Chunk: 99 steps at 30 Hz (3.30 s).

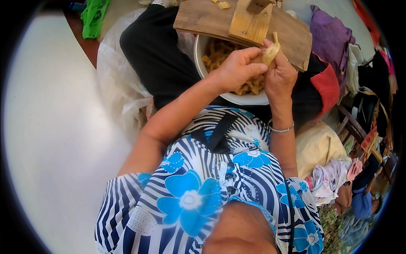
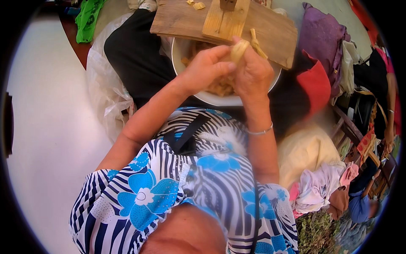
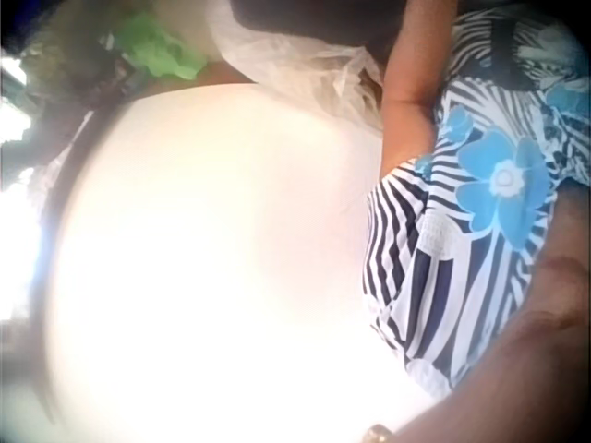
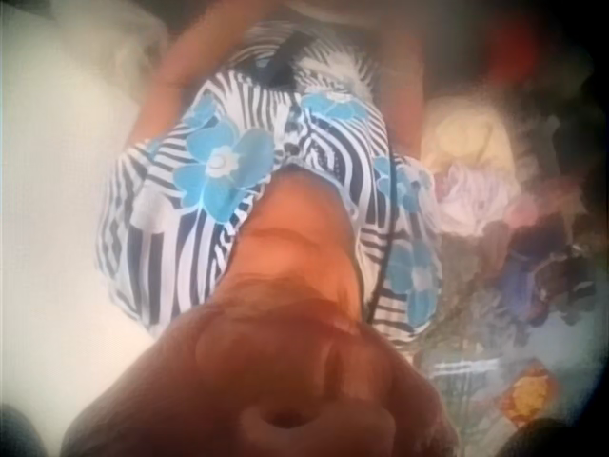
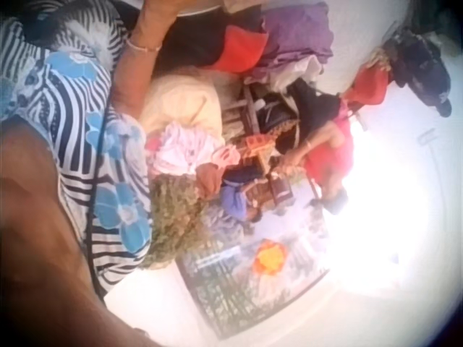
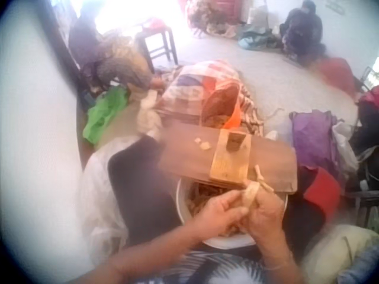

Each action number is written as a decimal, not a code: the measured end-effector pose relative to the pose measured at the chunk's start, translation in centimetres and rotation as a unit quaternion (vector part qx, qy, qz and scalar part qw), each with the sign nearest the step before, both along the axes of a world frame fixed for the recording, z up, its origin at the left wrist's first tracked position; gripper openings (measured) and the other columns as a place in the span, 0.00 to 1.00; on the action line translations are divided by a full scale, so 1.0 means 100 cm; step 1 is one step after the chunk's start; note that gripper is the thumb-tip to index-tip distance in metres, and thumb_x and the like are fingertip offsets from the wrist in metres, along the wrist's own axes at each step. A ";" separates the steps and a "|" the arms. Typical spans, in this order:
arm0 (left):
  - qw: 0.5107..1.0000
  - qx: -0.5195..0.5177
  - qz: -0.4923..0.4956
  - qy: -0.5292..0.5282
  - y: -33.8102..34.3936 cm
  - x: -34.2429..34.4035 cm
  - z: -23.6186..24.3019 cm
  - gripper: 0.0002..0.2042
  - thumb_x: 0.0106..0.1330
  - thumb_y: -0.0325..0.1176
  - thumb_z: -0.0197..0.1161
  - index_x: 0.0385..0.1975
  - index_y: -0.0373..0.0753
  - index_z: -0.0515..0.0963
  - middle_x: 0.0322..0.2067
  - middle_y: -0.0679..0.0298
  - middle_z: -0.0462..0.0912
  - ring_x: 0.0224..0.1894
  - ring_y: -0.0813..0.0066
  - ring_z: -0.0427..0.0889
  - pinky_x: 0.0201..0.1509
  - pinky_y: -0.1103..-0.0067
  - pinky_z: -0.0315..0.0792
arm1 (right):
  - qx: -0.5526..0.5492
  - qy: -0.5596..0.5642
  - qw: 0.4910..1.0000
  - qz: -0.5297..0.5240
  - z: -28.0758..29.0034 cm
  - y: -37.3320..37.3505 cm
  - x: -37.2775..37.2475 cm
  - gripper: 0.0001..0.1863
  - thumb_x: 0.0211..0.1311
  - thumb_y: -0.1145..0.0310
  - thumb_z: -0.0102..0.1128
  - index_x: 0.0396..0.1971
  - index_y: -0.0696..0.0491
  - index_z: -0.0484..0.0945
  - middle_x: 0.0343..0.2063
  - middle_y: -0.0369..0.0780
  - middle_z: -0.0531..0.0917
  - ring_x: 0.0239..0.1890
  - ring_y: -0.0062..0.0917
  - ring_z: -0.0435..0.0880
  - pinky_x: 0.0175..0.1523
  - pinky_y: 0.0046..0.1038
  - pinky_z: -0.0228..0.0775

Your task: The person pulls strips of plant material across a small blade mounted on a wooden block to create thin ribbons and collects them in a bowl.

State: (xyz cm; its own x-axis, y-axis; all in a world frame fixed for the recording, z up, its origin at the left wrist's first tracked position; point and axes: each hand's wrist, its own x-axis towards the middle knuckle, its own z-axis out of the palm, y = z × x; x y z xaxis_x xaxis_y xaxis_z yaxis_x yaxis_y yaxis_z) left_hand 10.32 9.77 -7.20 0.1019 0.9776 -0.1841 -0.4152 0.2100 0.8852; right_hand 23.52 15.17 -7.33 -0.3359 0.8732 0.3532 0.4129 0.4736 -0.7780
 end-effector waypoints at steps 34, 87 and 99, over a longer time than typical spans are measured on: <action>0.870 0.068 0.053 0.486 -0.006 0.001 -0.002 0.10 0.63 0.35 0.56 0.36 0.35 0.75 0.27 0.56 0.80 0.31 0.59 0.79 0.34 0.70 0.71 | -0.208 0.138 0.967 0.058 -0.019 -0.018 0.006 0.06 0.57 0.80 0.55 0.32 0.62 0.80 0.52 0.40 0.71 0.52 0.23 0.71 0.53 0.22 0.64; 0.979 -0.017 -0.122 0.163 0.035 -0.063 0.027 0.13 0.66 0.39 0.55 0.26 0.37 0.78 0.23 0.70 0.75 0.26 0.84 0.68 0.30 0.84 0.65 | -0.459 0.022 0.867 0.191 0.061 0.061 0.014 0.08 0.61 0.70 0.58 0.35 0.58 0.79 0.24 0.32 0.79 0.23 0.12 0.75 0.31 0.14 0.66; 0.973 -0.007 0.000 0.231 0.053 -0.091 0.014 0.10 0.64 0.34 0.54 0.37 0.36 0.77 0.24 0.71 0.75 0.27 0.87 0.70 0.29 0.86 0.64 | -0.352 0.053 0.928 0.108 0.035 0.066 -0.016 0.07 0.62 0.69 0.56 0.35 0.56 0.79 0.20 0.27 0.74 0.20 0.09 0.67 0.26 0.14 0.59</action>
State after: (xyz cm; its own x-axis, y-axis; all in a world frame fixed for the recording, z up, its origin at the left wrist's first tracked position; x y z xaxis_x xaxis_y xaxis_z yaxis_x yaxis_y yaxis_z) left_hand 1.25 15.08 -5.76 0.0059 0.9747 -0.2236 0.0262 0.2233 0.9744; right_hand 21.87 21.76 -3.82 -0.5263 0.8163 -0.2378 0.2706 -0.1043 -0.9570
